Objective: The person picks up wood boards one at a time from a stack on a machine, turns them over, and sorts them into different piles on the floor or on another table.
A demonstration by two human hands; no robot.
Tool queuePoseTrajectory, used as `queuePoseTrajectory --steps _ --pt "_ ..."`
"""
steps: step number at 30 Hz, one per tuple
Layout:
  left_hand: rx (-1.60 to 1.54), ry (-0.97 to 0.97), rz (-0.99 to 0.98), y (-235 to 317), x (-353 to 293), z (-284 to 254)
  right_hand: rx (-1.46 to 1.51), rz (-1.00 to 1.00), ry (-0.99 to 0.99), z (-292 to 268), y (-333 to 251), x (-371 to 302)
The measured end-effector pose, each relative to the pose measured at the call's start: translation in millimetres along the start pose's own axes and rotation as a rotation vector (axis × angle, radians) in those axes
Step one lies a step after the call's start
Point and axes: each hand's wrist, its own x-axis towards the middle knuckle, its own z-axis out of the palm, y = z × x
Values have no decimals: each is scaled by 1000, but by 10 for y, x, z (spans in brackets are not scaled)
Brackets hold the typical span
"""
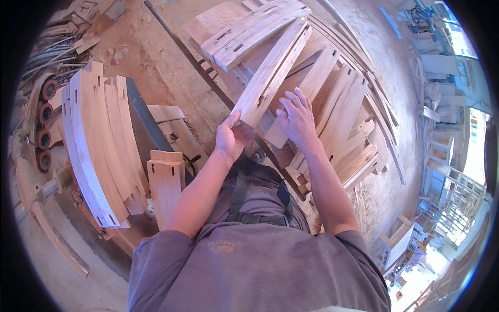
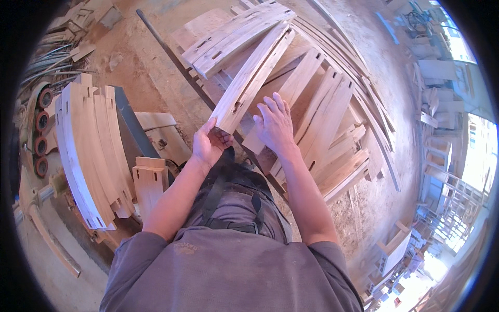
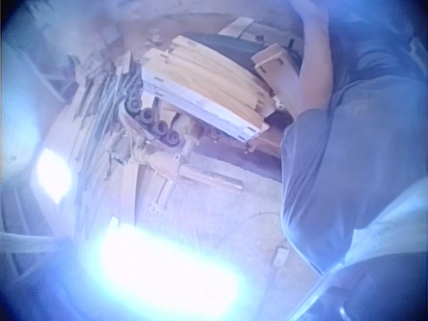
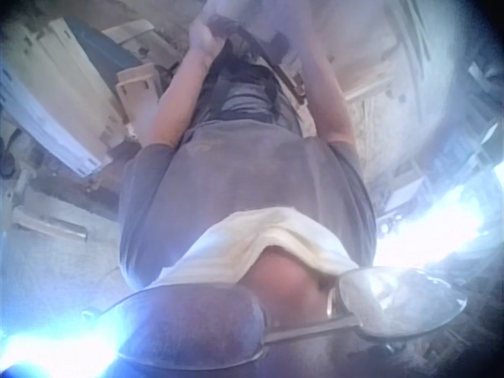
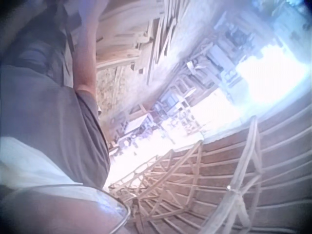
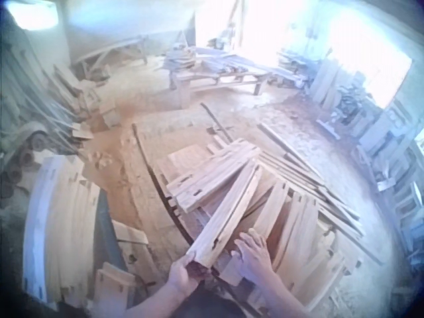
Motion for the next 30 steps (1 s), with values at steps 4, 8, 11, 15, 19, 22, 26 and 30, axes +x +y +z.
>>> queuePoseTrajectory --steps 4,8,11,15,19,22,26,30 --pt "-172 -3 -61 200 -98 -173 -148 -139 -39 67 -152 -40" --pt "-215 -92 -226 67 344 -275 -40 -412 124 146 559 -200" --pt "42 -4 -189 200 315 -136 -427 -4 47 -41 292 -156" --pt "183 26 -49 169 154 -137 -294 -26 -36 39 572 -101" --pt "700 123 391 53 -142 -391 -290 -39 -20 130 614 -131" --pt "868 253 610 69 -925 -460 -298 -72 7 171 608 -151" --pt "1283 663 1267 -135 -1592 -948 -226 -102 37 190 594 -129" --pt "1666 1054 1038 -228 -2086 -1507 -293 -198 8 220 873 -182"
